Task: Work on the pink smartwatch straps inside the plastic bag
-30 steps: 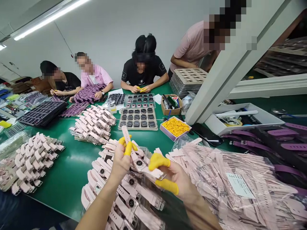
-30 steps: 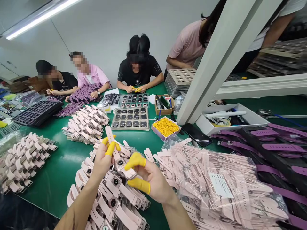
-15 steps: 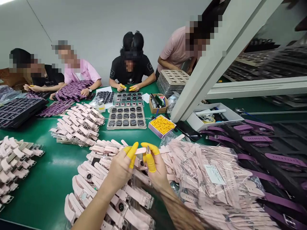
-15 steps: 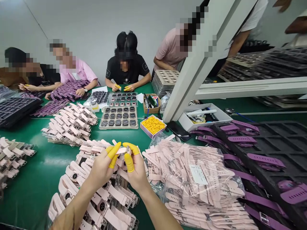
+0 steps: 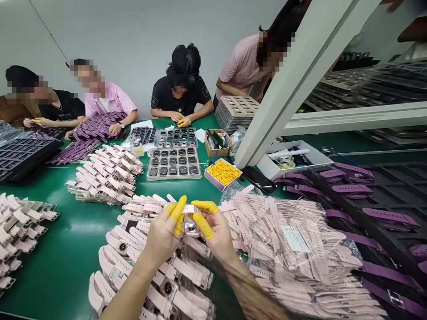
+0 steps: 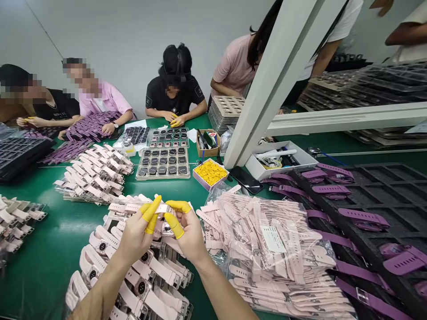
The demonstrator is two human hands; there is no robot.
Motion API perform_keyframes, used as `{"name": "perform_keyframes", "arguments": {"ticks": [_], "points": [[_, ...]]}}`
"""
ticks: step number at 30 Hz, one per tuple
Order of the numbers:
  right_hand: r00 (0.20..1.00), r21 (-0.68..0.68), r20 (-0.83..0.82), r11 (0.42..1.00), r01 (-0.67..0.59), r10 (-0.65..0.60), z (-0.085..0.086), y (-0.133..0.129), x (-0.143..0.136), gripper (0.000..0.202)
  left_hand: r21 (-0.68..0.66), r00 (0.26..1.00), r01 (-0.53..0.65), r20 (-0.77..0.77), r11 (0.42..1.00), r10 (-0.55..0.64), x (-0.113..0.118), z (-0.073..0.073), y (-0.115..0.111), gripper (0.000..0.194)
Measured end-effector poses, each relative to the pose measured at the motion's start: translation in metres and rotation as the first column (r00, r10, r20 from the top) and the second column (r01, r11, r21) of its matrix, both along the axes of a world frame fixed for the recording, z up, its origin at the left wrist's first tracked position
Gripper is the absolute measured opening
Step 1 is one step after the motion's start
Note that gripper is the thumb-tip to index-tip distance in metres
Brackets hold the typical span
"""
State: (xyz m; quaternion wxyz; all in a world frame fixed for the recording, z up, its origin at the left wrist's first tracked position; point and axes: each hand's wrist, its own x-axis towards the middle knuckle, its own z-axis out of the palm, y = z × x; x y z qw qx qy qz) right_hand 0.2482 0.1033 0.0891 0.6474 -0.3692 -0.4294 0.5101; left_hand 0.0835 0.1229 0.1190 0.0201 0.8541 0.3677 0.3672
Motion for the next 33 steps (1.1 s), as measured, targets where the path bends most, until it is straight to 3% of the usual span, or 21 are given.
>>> {"name": "perform_keyframes", "arguments": {"ticks": [5,10,13,17,21,24,28,33], "points": [[0.999,-0.011,-0.036,1.000,0.024,-0.025,0.005,0.000,-0.004,0.036,0.070,0.990,0.036,-0.137,0.997,-0.026,0.006,-0.005,-0.003,0.056],[1.000,-0.036,0.009,0.999,0.007,-0.007,0.001,-0.002,-0.007,0.032,0.124,0.990,-0.040,-0.132,0.991,0.057,0.006,-0.013,-0.002,0.058],[0.996,-0.023,0.087,1.000,0.016,-0.014,0.001,-0.001,-0.006,0.031,0.081,0.986,-0.097,-0.126,0.992,0.107,0.007,-0.018,-0.003,0.047],[0.952,0.078,0.272,0.990,0.120,-0.137,0.000,-0.003,-0.004,0.022,-0.145,0.996,-0.037,-0.090,0.989,0.024,0.008,-0.015,-0.009,0.028],[0.797,0.329,0.508,0.929,0.171,-0.327,-0.001,-0.005,0.000,0.023,-0.467,0.973,0.191,0.209,0.864,-0.102,0.007,0.001,-0.013,0.042],[0.692,0.511,0.564,0.848,0.137,-0.451,-0.001,-0.004,0.005,0.026,-0.500,0.932,0.299,0.335,0.813,-0.137,0.006,0.008,-0.011,0.045],[0.611,0.613,0.600,0.787,0.064,-0.517,-0.001,-0.002,0.007,0.026,-0.385,0.934,0.233,0.343,0.893,-0.096,0.006,0.007,-0.007,0.034],[0.510,0.627,0.667,0.779,0.011,-0.543,-0.007,0.000,0.001,0.022,-0.285,0.924,0.086,0.380,0.955,0.030,0.011,0.004,-0.006,0.016]]}}
